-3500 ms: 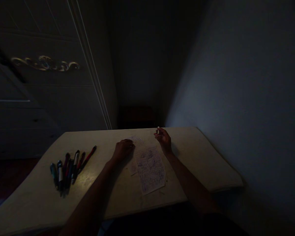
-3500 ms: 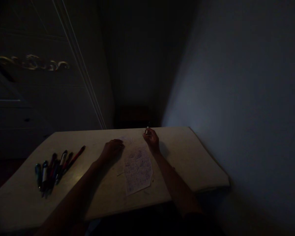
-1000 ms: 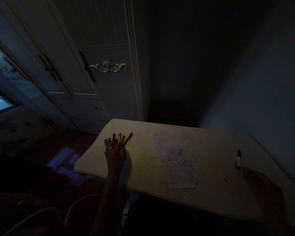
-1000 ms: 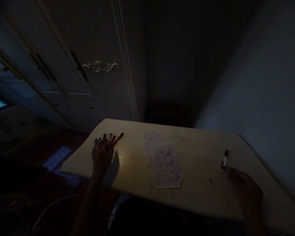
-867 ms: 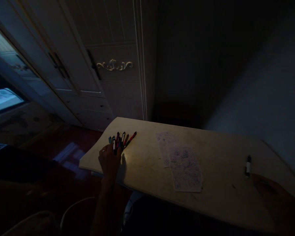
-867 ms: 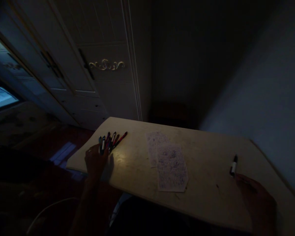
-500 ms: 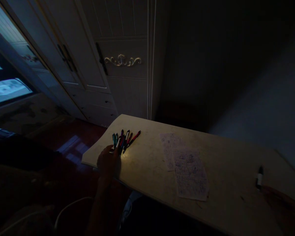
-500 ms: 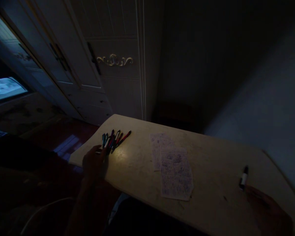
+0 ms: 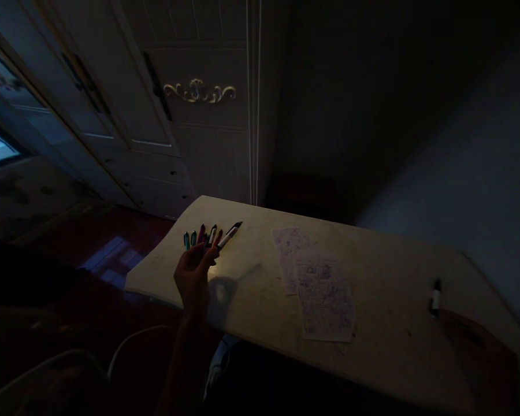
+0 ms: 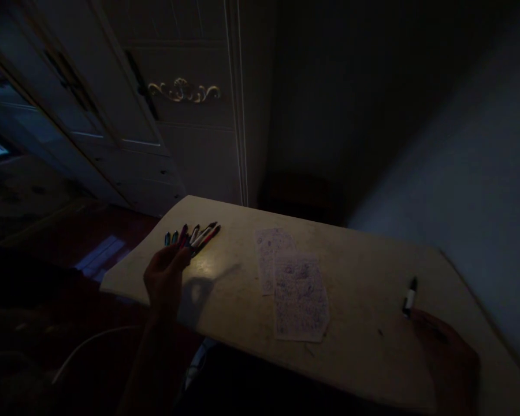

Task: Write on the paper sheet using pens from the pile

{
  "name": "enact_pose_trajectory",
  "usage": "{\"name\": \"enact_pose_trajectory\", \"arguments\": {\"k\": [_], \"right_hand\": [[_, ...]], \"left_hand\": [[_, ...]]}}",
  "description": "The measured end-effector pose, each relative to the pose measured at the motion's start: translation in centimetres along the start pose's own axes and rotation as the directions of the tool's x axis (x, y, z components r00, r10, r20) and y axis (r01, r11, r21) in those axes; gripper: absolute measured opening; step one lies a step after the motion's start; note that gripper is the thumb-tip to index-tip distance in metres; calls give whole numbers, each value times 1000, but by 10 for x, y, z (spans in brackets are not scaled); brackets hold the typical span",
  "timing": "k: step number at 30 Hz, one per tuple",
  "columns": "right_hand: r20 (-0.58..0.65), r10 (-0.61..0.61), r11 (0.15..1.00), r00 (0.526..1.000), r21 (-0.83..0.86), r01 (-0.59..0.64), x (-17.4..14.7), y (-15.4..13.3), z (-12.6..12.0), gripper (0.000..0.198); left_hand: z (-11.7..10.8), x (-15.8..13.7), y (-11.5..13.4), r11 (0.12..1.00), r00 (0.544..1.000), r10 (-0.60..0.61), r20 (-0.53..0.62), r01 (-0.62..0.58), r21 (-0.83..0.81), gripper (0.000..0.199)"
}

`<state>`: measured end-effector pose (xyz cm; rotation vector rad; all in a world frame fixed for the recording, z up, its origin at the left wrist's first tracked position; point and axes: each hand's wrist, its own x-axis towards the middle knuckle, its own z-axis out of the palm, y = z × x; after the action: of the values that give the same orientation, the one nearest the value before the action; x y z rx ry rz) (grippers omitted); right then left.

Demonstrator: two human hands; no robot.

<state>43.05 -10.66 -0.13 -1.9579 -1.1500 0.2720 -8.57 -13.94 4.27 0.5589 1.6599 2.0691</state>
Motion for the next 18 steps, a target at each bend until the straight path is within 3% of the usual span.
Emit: {"name": "enact_pose_trajectory", "arguments": {"k": [2, 4, 7, 12, 14, 17, 18], "right_hand": [[28, 104, 994, 994, 36, -105, -2, -9, -1, 30], [62, 107, 992, 992, 54, -110, -1, -13, 0, 37], [54, 44, 997, 998, 68, -48, 2, -9, 1, 46], [23, -1, 995, 1000, 100, -1, 6, 3, 5, 46], [31, -2, 994, 1000, 105, -2, 6, 4, 5, 47], [38, 9, 992, 999, 126, -14, 6, 4, 5, 49], [36, 8, 991, 999, 135, -13, 6, 4, 6, 50]], "left_hand": [[22, -2, -1, 969, 978, -118, 173, 152, -197, 43], [45, -3, 0, 896, 909, -199, 366, 320, -307, 34], [79, -7, 4, 798, 756, -306, 579, 536, -277, 8], [123, -36, 12, 719, 583, -316, 749, 662, -212, 7], [134, -53, 9, 621, 451, -337, 826, 766, -165, 10], [149, -75, -2, 500, 189, -373, 908, 866, 25, 23], [153, -80, -7, 478, 148, -389, 909, 876, 62, 26]]}}
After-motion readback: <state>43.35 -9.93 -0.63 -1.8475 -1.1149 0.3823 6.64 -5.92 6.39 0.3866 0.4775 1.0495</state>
